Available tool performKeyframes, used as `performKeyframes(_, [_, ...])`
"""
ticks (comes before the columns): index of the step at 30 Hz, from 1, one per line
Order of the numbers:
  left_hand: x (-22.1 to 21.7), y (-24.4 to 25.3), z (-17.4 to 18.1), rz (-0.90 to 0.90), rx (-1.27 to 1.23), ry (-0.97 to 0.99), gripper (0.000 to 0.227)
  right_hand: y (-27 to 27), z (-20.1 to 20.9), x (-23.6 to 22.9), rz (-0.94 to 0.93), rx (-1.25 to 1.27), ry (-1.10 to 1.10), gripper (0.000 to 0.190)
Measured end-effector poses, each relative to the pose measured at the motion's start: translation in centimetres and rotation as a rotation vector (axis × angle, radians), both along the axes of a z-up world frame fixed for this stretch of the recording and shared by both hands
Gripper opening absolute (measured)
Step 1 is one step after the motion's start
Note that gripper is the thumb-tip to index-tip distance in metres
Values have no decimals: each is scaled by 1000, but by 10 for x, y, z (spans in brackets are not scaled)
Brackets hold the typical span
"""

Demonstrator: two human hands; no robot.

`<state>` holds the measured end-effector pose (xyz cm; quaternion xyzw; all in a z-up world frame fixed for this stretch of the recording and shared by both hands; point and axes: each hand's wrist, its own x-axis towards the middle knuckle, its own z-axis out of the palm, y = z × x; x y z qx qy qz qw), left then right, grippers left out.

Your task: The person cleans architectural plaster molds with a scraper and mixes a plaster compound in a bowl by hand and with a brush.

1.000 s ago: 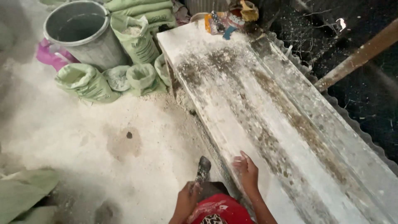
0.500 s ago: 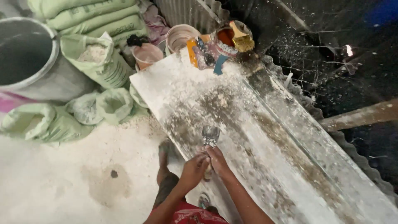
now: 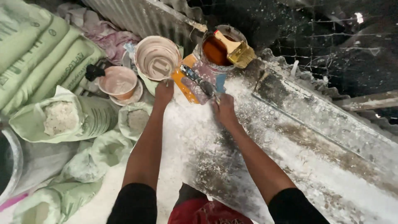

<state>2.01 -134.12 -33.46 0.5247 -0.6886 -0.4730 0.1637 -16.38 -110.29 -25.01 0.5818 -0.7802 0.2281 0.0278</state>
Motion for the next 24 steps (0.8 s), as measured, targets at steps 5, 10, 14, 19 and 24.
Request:
performKeyframes(5, [-10,7,14,144,183,103,41,-35,24,35,-60,311,-30,57])
performKeyframes(10, [-7,16,59,352,226,295,45,-36,-6,29,-93,182,-3,61])
performKeyframes(14, [15,22,89,377,-72,376,28,-36,15,33,-76,370,22,66])
performKeyframes(19, [98,19,115,391,279,866,31,-41,17,36,-109,379,68,69])
performKeyframes(24, [180,79,194,355,148,439,47,-60,56,54,-172,452,96,78])
